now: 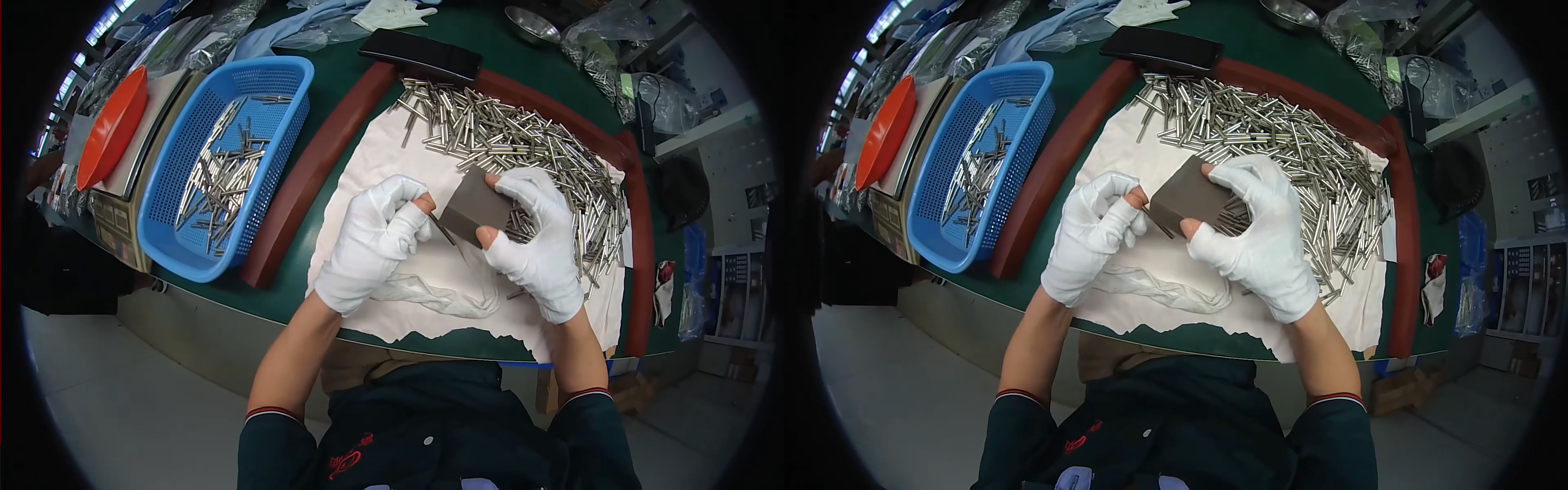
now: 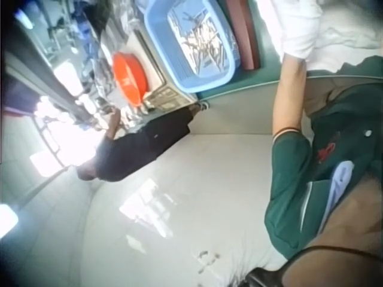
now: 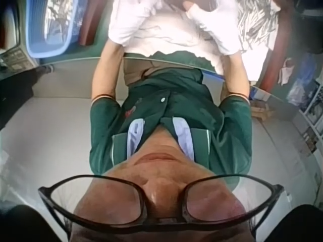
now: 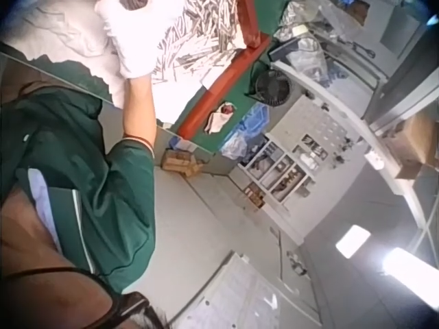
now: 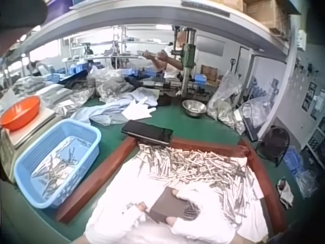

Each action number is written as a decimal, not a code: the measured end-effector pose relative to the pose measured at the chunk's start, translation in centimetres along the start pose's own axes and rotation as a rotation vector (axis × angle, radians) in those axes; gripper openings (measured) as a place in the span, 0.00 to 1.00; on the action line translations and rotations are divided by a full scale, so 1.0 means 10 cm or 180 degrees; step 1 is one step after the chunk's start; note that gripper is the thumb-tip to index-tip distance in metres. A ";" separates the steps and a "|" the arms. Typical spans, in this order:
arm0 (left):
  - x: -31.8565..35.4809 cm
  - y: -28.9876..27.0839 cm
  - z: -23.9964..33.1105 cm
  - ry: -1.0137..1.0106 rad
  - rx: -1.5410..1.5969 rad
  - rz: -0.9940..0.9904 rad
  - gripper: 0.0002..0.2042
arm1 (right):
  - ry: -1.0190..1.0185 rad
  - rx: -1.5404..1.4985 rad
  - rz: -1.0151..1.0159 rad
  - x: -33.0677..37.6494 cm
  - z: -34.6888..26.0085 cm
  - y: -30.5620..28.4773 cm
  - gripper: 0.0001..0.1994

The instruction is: Polishing small metal pins using a sanding block and a cloth on a workbench.

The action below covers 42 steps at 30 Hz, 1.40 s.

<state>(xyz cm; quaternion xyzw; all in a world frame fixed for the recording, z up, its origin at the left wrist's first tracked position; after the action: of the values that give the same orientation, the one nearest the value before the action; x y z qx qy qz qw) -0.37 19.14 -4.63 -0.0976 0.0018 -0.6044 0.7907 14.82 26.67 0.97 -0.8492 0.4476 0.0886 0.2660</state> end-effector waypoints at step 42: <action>-0.01 0.12 -0.06 -0.0068 -0.0124 -0.0317 0.08 | 0.0171 0.0908 -0.0223 -0.01 -0.06 -0.06 0.26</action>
<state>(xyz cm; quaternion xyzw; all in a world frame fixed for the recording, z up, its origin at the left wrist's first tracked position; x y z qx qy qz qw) 0.69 19.41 -5.39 -0.1195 0.0003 -0.6417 0.7576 15.18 26.77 1.72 -0.8199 0.4326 -0.0080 0.3748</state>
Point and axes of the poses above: each hand's wrist, its own x-axis away from the middle knuckle, its own y-axis out of the palm, z = x × y, the point moved 9 cm from there along -x, towards the middle knuckle, and after that the axes turned 13 degrees about -x, right-handed, at the moved point
